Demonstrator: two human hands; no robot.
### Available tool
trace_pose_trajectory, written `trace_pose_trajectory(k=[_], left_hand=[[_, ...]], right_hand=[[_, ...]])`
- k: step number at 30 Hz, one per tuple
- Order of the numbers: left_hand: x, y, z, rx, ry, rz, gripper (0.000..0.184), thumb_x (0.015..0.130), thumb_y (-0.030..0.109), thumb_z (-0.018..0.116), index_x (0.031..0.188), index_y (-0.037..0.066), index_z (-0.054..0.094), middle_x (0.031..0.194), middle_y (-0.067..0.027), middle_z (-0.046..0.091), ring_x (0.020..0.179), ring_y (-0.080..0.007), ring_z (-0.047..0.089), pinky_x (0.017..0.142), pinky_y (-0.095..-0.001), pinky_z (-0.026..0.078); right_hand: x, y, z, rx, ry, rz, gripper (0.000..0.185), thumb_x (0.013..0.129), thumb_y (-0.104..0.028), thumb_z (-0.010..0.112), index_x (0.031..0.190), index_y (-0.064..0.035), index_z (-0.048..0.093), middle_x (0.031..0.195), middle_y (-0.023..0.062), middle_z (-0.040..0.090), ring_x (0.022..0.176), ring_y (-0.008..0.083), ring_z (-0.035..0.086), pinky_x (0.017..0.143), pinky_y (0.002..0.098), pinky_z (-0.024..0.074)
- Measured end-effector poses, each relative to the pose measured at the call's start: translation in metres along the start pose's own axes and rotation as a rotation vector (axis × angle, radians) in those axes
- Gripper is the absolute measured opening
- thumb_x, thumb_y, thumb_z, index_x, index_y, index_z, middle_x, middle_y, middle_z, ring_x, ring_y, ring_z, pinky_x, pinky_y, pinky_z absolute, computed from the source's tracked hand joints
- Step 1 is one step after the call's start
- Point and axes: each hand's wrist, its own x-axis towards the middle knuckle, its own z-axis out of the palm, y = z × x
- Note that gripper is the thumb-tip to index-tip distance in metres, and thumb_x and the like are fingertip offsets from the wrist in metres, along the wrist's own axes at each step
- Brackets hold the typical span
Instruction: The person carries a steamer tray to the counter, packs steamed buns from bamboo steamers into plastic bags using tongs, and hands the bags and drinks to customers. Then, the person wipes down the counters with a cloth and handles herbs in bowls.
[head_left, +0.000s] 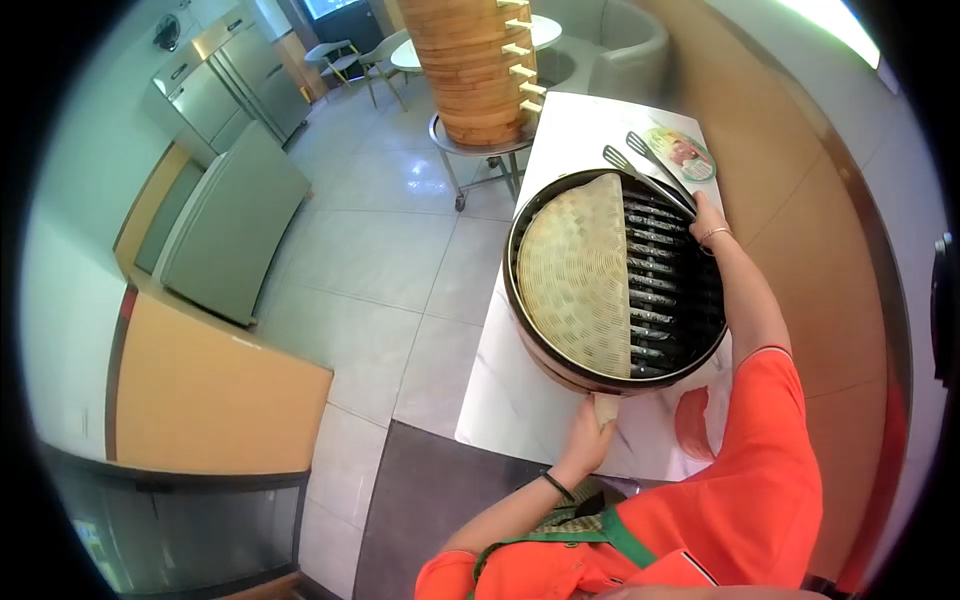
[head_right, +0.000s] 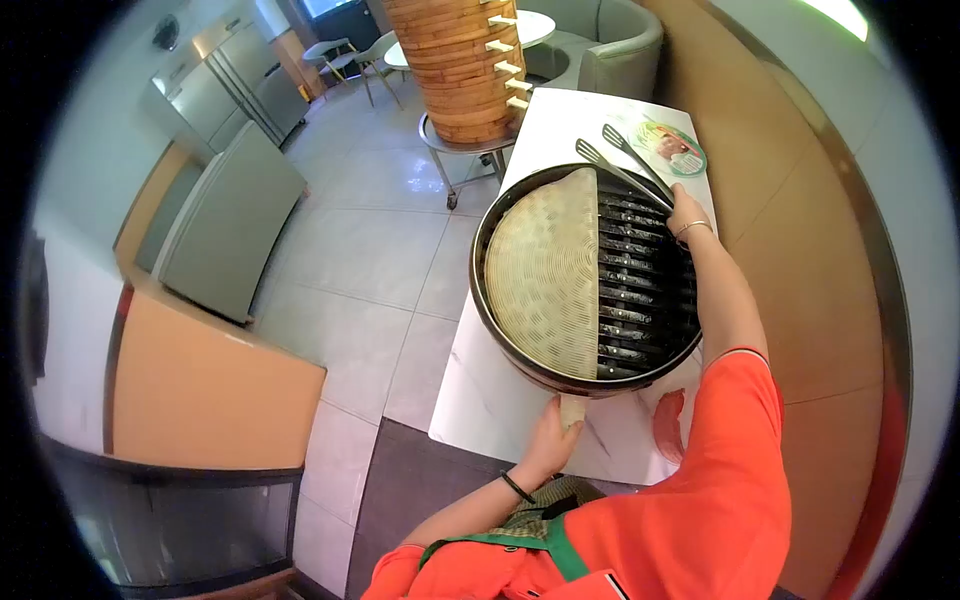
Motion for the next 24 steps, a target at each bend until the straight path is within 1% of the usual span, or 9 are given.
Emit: trace_pose_trajectory(k=[2,4,5,7,11,15,17,20,24], left_hand=[[-0.004,-0.009,-0.011,-0.069,-0.049,0.073,0.052,0.083,0.015,0.052,0.125,-0.005,0.030,0.107,-0.0260,0.051,0.095,-0.0388,0.053,0.082,-0.0402,0.043],[0.002,-0.025,-0.031,-0.324,-0.408,-0.074,0.050,0.086,0.019,0.052,0.125,-0.005,0.032,0.106,-0.0212,0.052,0.092,-0.0290,0.056,0.080,-0.0352,0.044],[0.004,-0.035,-0.044,-0.319,-0.410,-0.052,0.050,0.086,0.019,0.052,0.125,-0.005,0.032,0.106,-0.0212,0.052,0.092,-0.0290,0.056,0.080,-0.0352,0.044],[0.005,-0.050,-0.085,-0.217,-0.549,-0.151,0.048,0.087,0.023,0.052,0.124,-0.004,0.036,0.105,-0.0172,0.053,0.091,-0.0220,0.055,0.078,-0.0313,0.045],[0.016,-0.117,-0.156,-0.223,-0.575,-0.155,0.044,0.086,0.025,0.053,0.120,-0.001,0.043,0.097,-0.0142,0.057,0.083,-0.0200,0.056,0.073,-0.0311,0.045],[0.066,-0.134,-0.229,-0.031,-0.662,-0.168,0.039,0.087,0.026,0.054,0.116,0.000,0.050,0.103,-0.0118,0.059,0.095,-0.0192,0.055,0.083,-0.0302,0.044],[0.116,-0.125,-0.255,-0.013,-0.597,-0.049,0.036,0.087,0.024,0.053,0.113,0.000,0.052,0.102,-0.0118,0.060,0.093,-0.0186,0.056,0.081,-0.0297,0.044],[0.208,-0.149,-0.253,-0.238,-0.470,-0.011,0.026,0.085,0.015,0.055,0.106,0.000,0.055,0.095,-0.0090,0.062,0.081,-0.0148,0.058,0.072,-0.0268,0.046],[0.308,-0.130,-0.252,-0.352,-0.470,-0.189,0.024,0.087,0.017,0.051,0.107,0.003,0.055,0.097,-0.0078,0.060,0.084,-0.0142,0.057,0.071,-0.0248,0.045]], right_hand=[[-0.015,-0.011,-0.012,0.018,0.025,0.007,0.045,0.072,0.000,0.051,0.114,-0.0082,0.038,0.097,0.0246,0.058,0.096,0.0398,0.054,0.082,0.0446,0.0419],[-0.026,-0.032,-0.029,0.158,0.242,-0.077,0.048,0.071,0.000,0.054,0.115,-0.0067,0.037,0.094,0.0224,0.059,0.091,0.0359,0.058,0.078,0.0414,0.0447],[-0.036,-0.041,-0.036,0.160,0.265,-0.075,0.048,0.071,0.000,0.054,0.115,-0.0067,0.037,0.094,0.0224,0.059,0.091,0.0359,0.058,0.078,0.0414,0.0447],[-0.077,-0.067,-0.053,0.667,0.346,-0.110,0.049,0.071,0.000,0.055,0.117,-0.0050,0.037,0.087,0.0155,0.059,0.077,0.0244,0.061,0.068,0.0341,0.0468],[-0.215,-0.121,-0.070,0.983,0.318,0.022,0.045,0.074,0.002,0.054,0.116,-0.0014,0.037,0.079,0.0034,0.052,0.067,0.0120,0.052,0.061,0.0243,0.0445],[-0.360,-0.111,0.009,0.701,0.627,0.264,0.049,0.075,0.005,0.053,0.120,0.0011,0.035,0.090,0.0053,0.047,0.080,0.0125,0.049,0.071,0.0236,0.0436],[-0.427,-0.121,0.046,0.849,0.654,0.637,0.049,0.077,0.004,0.052,0.122,0.0009,0.033,0.095,0.0068,0.047,0.085,0.0136,0.049,0.077,0.0245,0.0426],[-0.490,-0.135,0.111,0.878,0.820,0.755,0.048,0.079,0.002,0.054,0.122,-0.0013,0.032,0.100,0.0076,0.049,0.091,0.0138,0.050,0.076,0.0242,0.0430],[-0.492,-0.146,0.174,0.858,1.010,0.878,0.050,0.080,-0.001,0.055,0.123,-0.0046,0.029,0.108,0.0089,0.048,0.094,0.0158,0.051,0.075,0.0255,0.0441]])
